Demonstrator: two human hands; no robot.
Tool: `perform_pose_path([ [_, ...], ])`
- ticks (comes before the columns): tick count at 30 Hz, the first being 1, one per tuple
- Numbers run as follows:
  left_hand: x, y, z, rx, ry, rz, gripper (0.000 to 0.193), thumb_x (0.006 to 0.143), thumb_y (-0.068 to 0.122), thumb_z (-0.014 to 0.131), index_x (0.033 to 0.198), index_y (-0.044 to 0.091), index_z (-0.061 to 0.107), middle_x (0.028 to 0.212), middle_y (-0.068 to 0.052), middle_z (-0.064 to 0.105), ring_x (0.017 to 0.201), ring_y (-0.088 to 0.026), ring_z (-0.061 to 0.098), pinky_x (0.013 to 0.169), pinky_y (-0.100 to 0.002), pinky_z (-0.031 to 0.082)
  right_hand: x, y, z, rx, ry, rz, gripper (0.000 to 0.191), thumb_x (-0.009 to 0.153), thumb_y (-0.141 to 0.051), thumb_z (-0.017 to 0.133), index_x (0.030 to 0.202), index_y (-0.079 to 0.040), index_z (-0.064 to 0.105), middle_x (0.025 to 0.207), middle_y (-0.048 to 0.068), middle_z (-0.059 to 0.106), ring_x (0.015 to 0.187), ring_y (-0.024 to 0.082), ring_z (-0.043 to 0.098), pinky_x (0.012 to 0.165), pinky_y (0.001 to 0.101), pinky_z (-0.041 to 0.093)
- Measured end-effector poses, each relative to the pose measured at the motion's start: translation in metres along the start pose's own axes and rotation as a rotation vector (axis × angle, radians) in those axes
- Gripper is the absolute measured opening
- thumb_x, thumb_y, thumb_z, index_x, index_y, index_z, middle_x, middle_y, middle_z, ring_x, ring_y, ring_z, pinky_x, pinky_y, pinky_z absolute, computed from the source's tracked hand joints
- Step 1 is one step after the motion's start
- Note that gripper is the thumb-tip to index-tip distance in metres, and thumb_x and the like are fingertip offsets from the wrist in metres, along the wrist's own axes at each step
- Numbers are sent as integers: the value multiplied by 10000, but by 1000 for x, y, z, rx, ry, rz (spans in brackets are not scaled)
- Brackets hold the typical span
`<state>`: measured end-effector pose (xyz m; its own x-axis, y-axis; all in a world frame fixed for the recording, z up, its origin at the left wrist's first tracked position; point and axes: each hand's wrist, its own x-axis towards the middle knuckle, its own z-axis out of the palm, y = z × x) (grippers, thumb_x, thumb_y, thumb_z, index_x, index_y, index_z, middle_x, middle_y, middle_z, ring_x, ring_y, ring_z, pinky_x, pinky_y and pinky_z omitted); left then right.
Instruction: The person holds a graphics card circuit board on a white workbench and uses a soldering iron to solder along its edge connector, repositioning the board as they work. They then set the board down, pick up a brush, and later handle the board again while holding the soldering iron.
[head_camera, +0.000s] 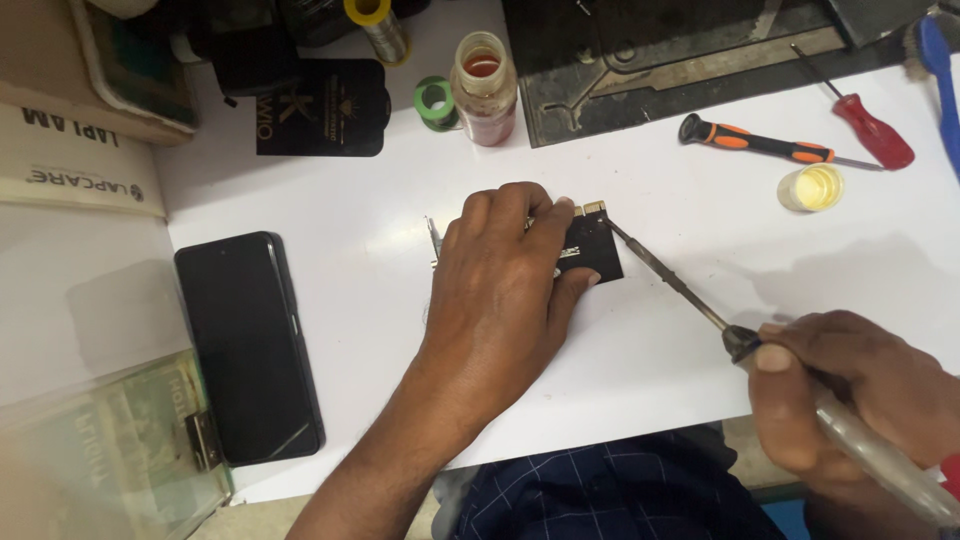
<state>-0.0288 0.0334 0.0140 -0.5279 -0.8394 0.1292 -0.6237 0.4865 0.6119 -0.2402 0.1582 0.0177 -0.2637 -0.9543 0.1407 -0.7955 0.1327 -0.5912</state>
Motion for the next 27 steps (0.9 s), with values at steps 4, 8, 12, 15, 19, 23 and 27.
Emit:
perform_pose_path([
  [4, -1, -1, -1, 0, -9, -7, 501, 805, 172, 838, 1218, -65, 686, 1165, -172, 625, 1053, -278, 565, 862, -433, 476, -1, 7, 8, 223, 137, -226, 218, 1025, -96, 713, 974, 46, 556, 866, 202, 711, 738, 216, 754, 649, 259, 591],
  [8, -1, -1, -1, -2, 0, 4, 501, 811, 172, 838, 1221, -71, 683, 1168, -178, 622, 1059, -276, 566, 861, -432, 476, -9, 15, -3, -80, -64, -85, 97, 833, 11, 712, 835, 53, 625, 759, 245, 695, 644, 282, 723, 559, 331, 571],
  [12, 0, 0, 0, -8, -6, 0, 502, 808, 174, 840, 1219, -68, 684, 1171, -181, 620, 1061, -280, 565, 859, -433, 476, -13, 30, 11, 195, 128, -232, 222, 1017, -117, 704, 974, 43, 556, 836, 207, 704, 721, 224, 755, 653, 281, 599],
  [15, -1, -1, -1, -1, 8, 2, 508, 805, 175, 841, 1221, -69, 682, 1179, -185, 617, 1069, -285, 563, 875, -436, 478, -18, 38, 12, 148, 94, -172, 219, 980, -104, 696, 988, 58, 549, 814, 219, 704, 671, 225, 745, 572, 277, 569],
  [19, -1, -1, 0, 2, 4, 10, 513, 807, 176, 840, 1226, -72, 679, 1187, -190, 614, 1074, -292, 561, 881, -440, 476, -16, 35, 11, 190, 117, -228, 244, 1027, -124, 695, 989, 47, 525, 825, 191, 699, 746, 230, 755, 643, 280, 596],
  [23, -1, -1, 0, -2, -20, -10, 506, 811, 180, 837, 1227, -62, 680, 1176, -181, 616, 1081, -287, 565, 870, -438, 473, -10, 20, 3, -20, -55, 121, 135, 802, -29, 692, 872, 82, 660, 750, 256, 694, 611, 305, 719, 534, 372, 550],
  [27, 0, 0, 0, 0, -12, -8, 516, 801, 184, 843, 1224, -63, 681, 1184, -185, 613, 1066, -290, 562, 881, -439, 476, -8, 12, 1, 104, 63, -85, 260, 984, -99, 702, 877, 98, 571, 798, 215, 692, 743, 271, 740, 660, 313, 584],
])
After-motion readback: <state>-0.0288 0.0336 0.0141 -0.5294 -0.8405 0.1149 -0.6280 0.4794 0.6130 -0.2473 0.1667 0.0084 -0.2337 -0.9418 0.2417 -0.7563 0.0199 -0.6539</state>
